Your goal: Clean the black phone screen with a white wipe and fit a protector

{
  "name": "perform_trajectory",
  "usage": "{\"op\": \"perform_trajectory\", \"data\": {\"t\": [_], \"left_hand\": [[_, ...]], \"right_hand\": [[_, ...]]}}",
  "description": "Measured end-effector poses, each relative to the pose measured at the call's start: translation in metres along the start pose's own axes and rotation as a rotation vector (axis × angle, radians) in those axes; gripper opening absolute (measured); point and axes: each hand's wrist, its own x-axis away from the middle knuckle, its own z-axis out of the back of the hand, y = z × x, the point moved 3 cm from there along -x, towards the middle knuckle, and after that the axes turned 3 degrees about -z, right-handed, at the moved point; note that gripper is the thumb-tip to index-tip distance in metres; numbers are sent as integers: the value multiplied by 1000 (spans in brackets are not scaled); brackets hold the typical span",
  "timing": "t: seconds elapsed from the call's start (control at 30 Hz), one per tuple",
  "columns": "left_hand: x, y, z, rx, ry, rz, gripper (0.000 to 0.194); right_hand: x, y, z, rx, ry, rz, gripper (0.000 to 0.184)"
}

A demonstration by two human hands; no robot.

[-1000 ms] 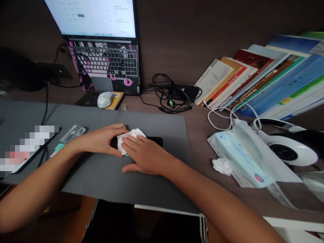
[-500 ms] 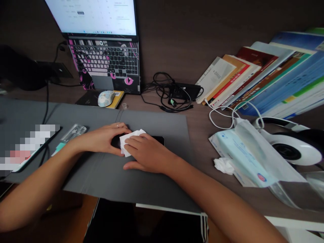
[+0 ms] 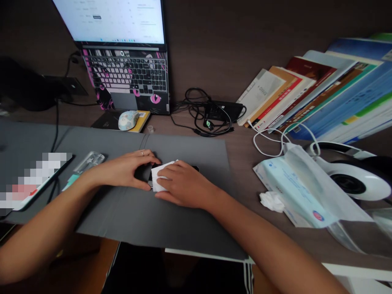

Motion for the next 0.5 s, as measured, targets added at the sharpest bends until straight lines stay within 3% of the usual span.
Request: {"op": "perform_trajectory", "data": {"t": [0.17,0.37,0.5], "left_hand": [[1,-4,-3,-6,10,-11,68],[2,-6,-4,8,41,-26,64],[2,-6,-3,6,28,-12,66]], "right_hand": [[15,5,4,-29,-33,-35,41],[27,14,13,-34,21,-62,36],[29,16,15,-63,13,-18,43]]}}
